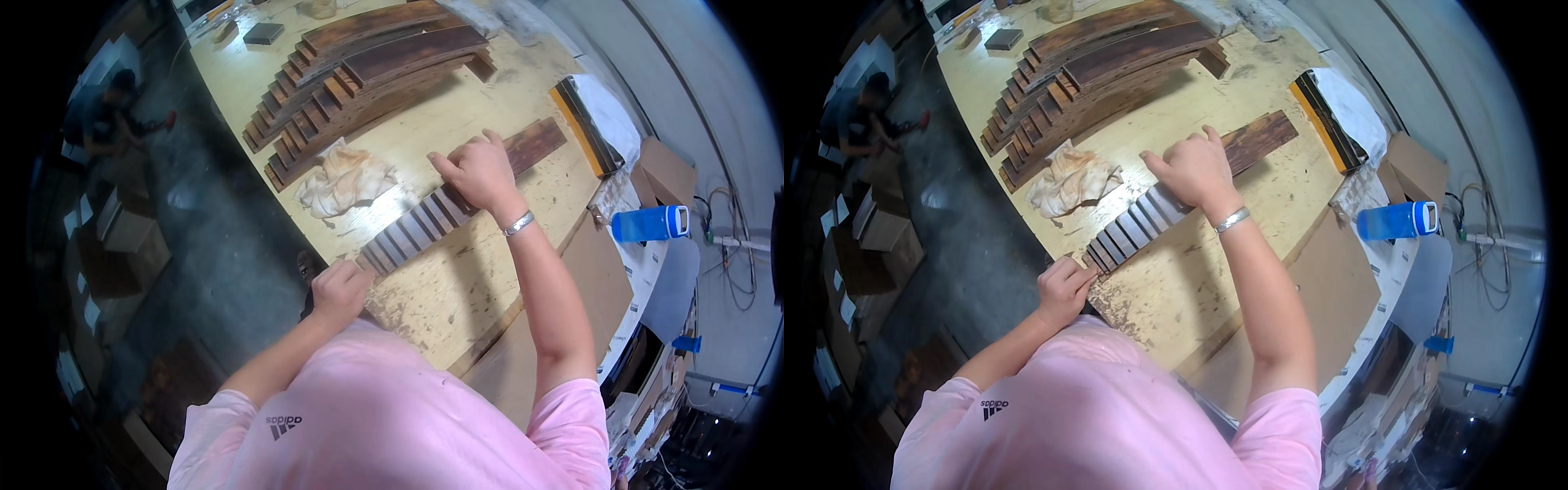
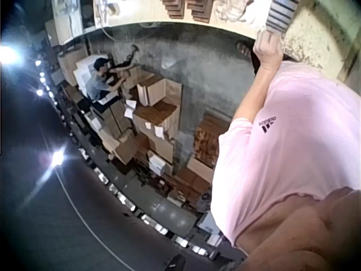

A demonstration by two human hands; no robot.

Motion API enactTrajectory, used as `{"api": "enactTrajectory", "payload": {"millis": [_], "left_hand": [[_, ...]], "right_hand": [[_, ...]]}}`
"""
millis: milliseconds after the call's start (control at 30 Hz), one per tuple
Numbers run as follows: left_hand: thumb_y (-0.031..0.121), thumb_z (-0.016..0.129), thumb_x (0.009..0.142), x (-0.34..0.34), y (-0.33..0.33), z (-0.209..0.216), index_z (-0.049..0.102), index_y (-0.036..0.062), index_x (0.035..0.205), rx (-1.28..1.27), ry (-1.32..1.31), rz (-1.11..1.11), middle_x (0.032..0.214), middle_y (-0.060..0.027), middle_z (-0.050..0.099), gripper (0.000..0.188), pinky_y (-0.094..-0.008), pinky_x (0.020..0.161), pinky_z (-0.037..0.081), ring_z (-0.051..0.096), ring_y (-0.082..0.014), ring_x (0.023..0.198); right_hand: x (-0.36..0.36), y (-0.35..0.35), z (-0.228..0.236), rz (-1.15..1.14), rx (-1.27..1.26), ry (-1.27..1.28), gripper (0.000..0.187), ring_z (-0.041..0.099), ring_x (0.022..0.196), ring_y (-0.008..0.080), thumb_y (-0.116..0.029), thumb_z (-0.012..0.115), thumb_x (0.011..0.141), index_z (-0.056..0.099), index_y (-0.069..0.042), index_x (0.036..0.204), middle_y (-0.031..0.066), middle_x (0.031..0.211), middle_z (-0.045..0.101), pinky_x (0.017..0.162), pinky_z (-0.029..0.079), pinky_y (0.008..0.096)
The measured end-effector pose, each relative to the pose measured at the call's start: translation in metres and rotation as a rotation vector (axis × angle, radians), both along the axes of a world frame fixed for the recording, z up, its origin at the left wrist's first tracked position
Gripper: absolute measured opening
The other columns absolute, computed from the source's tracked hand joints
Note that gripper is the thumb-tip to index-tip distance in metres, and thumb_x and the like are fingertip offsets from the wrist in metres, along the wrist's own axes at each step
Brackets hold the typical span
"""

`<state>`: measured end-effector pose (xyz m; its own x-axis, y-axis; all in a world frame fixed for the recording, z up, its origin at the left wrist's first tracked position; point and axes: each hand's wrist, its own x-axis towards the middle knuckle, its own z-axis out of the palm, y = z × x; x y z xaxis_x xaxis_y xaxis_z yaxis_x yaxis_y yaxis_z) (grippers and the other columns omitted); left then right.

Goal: The person wipes wooden slats with a cloth and organizes them into stacks on a wooden workbench.

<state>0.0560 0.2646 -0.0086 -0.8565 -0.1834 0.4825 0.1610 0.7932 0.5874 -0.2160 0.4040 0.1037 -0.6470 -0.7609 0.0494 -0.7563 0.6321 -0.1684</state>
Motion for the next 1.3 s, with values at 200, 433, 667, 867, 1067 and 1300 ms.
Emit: {"api": "enactTrajectory", "payload": {"millis": [200,433,667,867,1067,1300], "left_hand": [[0.003,0.077,0.076,-0.016,-0.007,0.007,0.074,0.0058,0.084,0.041,0.027,0.095,0.072,-0.0088,0.056,0.009,-0.0397,0.057,0.045,0.058,-0.0287,0.067],[0.003,0.076,0.077,0.002,-0.001,0.008,0.076,0.0071,0.088,0.081,-0.035,-0.019,0.072,-0.0086,0.058,0.012,-0.0386,0.060,0.048,0.059,-0.0283,0.067],[0.000,0.074,0.078,0.001,-0.045,0.015,0.079,0.0064,0.092,0.363,-0.077,0.170,0.076,-0.0092,0.062,0.016,-0.0363,0.062,0.049,0.062,-0.0258,0.069],[-0.003,0.072,0.085,-0.037,-0.154,0.010,0.073,-0.0021,0.095,0.486,0.020,0.372,0.079,-0.0048,0.059,0.010,-0.0277,0.066,0.046,0.056,-0.0128,0.073],[0.002,0.071,0.088,-0.120,-0.311,0.003,0.073,-0.0012,0.101,0.287,0.061,0.491,0.084,-0.0075,0.062,0.013,-0.0298,0.069,0.048,0.060,-0.0166,0.075],[0.021,0.069,0.090,-0.228,-0.457,-0.003,0.076,0.0104,0.102,0.048,-0.223,0.568,0.100,-0.0127,0.070,0.017,-0.0436,0.081,0.052,0.067,-0.0340,0.091]], "right_hand": [[0.002,-0.002,0.005,-0.011,-0.011,-0.006,0.057,0.060,0.068,0.0352,-0.042,0.053,0.097,0.068,-0.002,0.059,0.0162,0.057,0.060,0.110,0.037,0.0478],[0.001,-0.001,0.005,-0.012,-0.005,-0.018,0.057,0.060,0.069,0.0352,-0.042,0.054,0.096,0.068,-0.002,0.058,0.0163,0.057,0.060,0.100,0.042,0.0453],[0.005,0.002,0.003,0.001,-0.010,0.031,0.056,0.064,0.078,0.0340,-0.044,0.055,0.096,0.071,-0.005,0.059,0.0155,0.063,0.066,0.106,0.040,0.0454],[0.001,-0.002,0.008,-0.026,0.025,-0.020,0.060,0.065,0.087,0.0355,-0.048,0.050,0.095,0.073,-0.003,0.062,0.0170,0.069,0.069,0.110,0.037,0.0487],[0.001,-0.008,0.015,-0.026,0.041,-0.030,0.048,0.063,0.101,0.0319,-0.046,0.057,0.092,0.077,-0.007,0.074,0.0118,0.087,0.073,0.115,0.031,0.0527],[0.013,-0.014,0.015,-0.391,-0.025,0.110,0.036,0.040,0.141,0.0368,-0.040,0.067,0.088,0.077,-0.012,0.108,0.0145,0.144,0.054,0.120,0.021,0.0607]]}}
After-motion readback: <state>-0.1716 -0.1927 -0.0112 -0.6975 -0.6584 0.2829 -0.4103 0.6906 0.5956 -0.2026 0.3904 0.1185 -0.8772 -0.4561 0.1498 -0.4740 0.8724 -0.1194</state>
